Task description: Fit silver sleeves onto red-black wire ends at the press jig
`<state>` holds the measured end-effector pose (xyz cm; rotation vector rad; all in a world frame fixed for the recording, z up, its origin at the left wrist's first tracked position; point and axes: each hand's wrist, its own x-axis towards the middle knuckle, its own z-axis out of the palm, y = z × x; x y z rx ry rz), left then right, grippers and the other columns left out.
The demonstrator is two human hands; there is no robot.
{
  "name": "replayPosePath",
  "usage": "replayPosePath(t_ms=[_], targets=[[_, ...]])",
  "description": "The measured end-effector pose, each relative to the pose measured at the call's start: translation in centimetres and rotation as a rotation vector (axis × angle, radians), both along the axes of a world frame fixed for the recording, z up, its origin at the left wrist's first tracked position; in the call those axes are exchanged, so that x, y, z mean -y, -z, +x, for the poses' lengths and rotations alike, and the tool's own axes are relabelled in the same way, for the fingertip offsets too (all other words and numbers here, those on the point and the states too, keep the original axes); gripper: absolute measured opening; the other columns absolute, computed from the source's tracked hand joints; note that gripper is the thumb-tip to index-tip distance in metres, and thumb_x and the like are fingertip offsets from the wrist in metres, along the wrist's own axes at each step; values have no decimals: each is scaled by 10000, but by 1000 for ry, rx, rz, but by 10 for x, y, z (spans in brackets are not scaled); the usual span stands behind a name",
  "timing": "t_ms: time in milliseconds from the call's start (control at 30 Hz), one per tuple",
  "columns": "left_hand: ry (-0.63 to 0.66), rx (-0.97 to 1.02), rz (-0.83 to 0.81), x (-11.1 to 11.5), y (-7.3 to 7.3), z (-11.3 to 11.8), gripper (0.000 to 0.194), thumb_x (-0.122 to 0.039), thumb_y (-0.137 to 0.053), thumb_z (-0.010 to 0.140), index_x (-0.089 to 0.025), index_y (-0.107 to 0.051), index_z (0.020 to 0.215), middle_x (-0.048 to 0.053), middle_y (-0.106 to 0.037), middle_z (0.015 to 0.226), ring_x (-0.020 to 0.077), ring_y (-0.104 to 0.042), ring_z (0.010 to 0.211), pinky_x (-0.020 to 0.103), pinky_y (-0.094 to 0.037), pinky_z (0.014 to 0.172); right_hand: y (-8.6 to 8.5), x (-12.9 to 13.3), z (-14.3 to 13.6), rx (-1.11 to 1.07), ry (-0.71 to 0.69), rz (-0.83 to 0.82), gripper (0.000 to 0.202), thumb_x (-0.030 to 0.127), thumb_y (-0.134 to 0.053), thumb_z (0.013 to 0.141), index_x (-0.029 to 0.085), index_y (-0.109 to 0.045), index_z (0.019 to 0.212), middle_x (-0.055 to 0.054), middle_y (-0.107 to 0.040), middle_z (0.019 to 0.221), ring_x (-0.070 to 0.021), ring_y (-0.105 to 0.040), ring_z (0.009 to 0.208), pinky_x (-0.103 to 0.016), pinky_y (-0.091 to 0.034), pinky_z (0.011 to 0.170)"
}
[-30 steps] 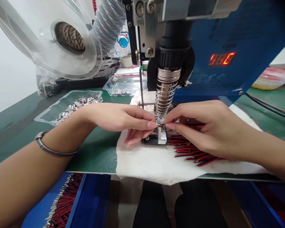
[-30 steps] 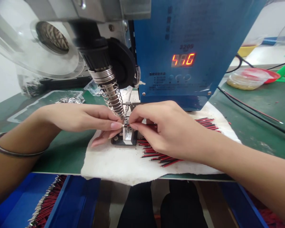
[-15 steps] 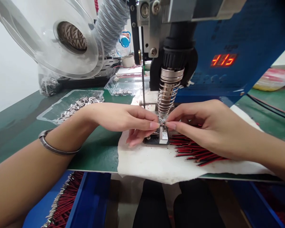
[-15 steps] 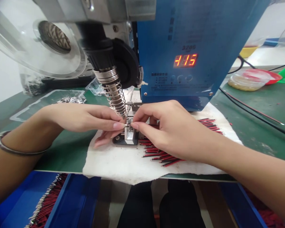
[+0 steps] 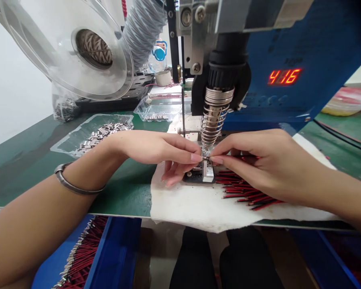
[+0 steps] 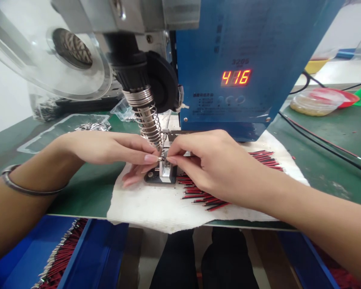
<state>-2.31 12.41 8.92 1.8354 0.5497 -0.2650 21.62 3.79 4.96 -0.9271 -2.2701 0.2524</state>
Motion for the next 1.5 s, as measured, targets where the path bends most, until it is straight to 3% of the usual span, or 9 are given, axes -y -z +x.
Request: replayPosePath(t_ms=[433,700,867,1500], targets=[[-11,-25,30,3,-3,0,434,-427,-513,1107,-202,-616,751,18,-708,656,131,-666,620,222,-542,642,-1,2,-2,-16,63,-20,150,209,-667,1006,209,-810,962,0,-806,783,-155,-660,577,-306,-486,620],[3,-30,30,2,-2,1,488,-504,-531,1102,-195,-638,739,24,-721,658,134,-655,616,237,-543,646,-1,3,-2,1,52,-5,186,216,-633,1016,227,-811,962,-18,-827,836,-188,-704,631,-339,-508,638],[-6,-28,20,2,-2,1,482,-498,-528,1103,-198,-645,744,23,-728,659,140,-661,620,253,-548,651,0,2,0,24,23,23,189,202,-631,1025,191,-815,981,-35,-832,857,-189,-719,654,-328,-506,642],[3,-10,47,4,-2,0,488,-498,-491,1110,-210,-630,741,17,-723,661,137,-662,620,232,-546,653,0,2,-1,9,57,24,190,216,-646,1005,223,-836,985,-28,-844,852,-196,-738,645,-333,-520,638]])
